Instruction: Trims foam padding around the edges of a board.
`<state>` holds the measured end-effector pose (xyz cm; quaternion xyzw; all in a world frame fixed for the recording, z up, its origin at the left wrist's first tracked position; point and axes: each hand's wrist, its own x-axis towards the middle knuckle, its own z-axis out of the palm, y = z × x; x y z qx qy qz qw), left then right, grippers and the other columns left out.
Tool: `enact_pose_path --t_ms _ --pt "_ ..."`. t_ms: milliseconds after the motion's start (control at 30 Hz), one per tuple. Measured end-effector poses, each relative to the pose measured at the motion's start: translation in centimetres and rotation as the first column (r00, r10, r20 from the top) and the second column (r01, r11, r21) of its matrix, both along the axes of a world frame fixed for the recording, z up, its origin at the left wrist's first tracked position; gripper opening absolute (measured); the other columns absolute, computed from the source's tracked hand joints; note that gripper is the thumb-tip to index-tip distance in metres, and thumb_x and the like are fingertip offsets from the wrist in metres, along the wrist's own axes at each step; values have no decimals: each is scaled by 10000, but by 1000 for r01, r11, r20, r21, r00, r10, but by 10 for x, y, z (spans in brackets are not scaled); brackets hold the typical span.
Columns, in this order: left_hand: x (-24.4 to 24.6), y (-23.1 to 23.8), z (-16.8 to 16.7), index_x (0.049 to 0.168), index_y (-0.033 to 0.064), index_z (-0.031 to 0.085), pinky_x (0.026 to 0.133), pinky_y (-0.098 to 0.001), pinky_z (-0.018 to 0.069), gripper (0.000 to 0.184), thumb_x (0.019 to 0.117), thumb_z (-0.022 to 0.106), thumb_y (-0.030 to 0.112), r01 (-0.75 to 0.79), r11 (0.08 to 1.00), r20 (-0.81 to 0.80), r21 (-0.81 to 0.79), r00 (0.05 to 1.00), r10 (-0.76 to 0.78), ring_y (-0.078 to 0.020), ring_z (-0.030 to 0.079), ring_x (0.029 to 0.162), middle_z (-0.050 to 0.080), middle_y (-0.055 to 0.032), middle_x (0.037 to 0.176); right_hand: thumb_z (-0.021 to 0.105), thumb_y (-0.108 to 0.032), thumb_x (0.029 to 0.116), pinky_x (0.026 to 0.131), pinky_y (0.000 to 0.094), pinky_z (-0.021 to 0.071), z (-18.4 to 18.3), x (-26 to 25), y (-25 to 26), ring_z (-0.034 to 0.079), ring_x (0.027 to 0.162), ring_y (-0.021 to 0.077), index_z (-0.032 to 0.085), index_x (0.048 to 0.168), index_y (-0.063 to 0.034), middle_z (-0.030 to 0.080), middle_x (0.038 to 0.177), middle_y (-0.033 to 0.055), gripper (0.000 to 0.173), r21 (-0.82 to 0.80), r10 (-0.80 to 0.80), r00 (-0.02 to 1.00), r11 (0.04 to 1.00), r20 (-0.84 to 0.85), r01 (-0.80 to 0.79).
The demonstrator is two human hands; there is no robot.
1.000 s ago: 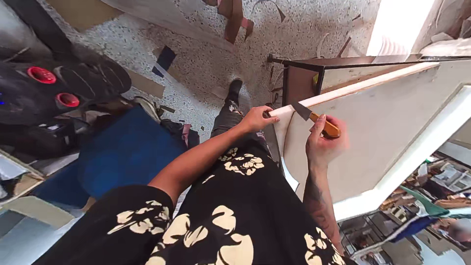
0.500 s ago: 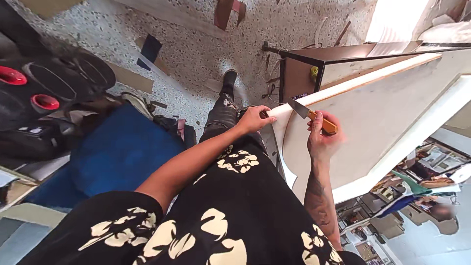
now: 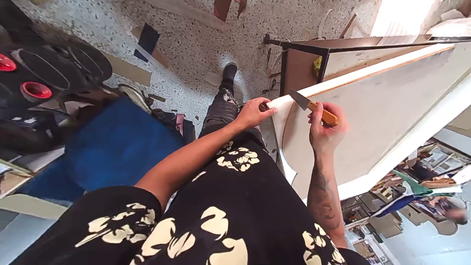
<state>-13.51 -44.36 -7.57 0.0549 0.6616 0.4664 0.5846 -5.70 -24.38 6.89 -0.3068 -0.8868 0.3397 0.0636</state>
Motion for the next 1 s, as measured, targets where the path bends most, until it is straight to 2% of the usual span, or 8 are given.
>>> enact_pose_path --t_ms 100,233,400,567,700,733,867,1000 --pt "2 0 -1 1234 147 691 824 -390 634 488 899 762 495 -7 1000 -20 3 1000 7 -110 738 855 760 -11 1027 647 -177 1011 598 314 638 -12 -5 5 705 699 105 720 1063 -51 710 883 34 154 -3 49 997 999 52 -48" --pt "2 1 -3 1217 151 703 831 -385 632 484 891 769 502 -34 999 -54 -5 998 34 -102 734 858 760 1 1001 655 -135 1003 551 319 644 12 -15 9 712 641 129 712 1051 -34 727 838 34 125 -73 40 998 997 44 -37" --pt "10 -1 -4 1214 140 704 838 -394 634 468 901 759 484 -65 998 -51 1 997 65 -110 735 857 757 -8 1003 643 -172 1004 614 301 637 -25 0 0 700 701 96 731 1043 -43 711 903 44 160 -16 108 989 994 104 -107" --pt "9 -1 -2 1182 134 712 834 -376 627 431 897 774 452 -113 994 -51 4 992 113 -101 729 856 754 -8 993 671 -117 977 623 293 638 15 -4 0 711 732 117 744 1026 -9 720 917 76 139 41 191 978 980 82 -195" --pt "13 -1 -1 1182 136 712 812 -374 628 421 913 751 457 -111 994 -67 7 992 111 -106 725 845 749 -12 998 679 -155 973 679 260 604 -19 14 -10 693 792 101 755 1047 -33 719 970 86 162 88 229 964 966 132 -241" --pt "12 -1 0 1184 137 713 819 -379 628 422 911 754 456 -118 993 -58 6 991 118 -106 728 848 752 -12 998 681 -148 970 677 259 609 -17 13 -9 697 786 99 758 1038 -28 723 957 83 158 87 230 966 967 121 -241" --pt "13 -4 -1 1164 135 726 813 -377 621 406 902 767 443 -158 987 -96 16 983 159 -110 718 839 746 -17 979 686 -105 971 610 296 641 31 4 -6 715 718 117 749 1010 8 729 910 84 135 47 203 975 977 87 -207" --pt "23 -6 -1 1151 149 730 794 -396 618 394 923 732 471 -151 989 -129 5 980 150 -115 717 818 748 -16 949 688 -169 959 666 259 607 -13 29 -24 701 770 107 761 1017 -28 729 940 89 168 143 234 960 956 155 -256"
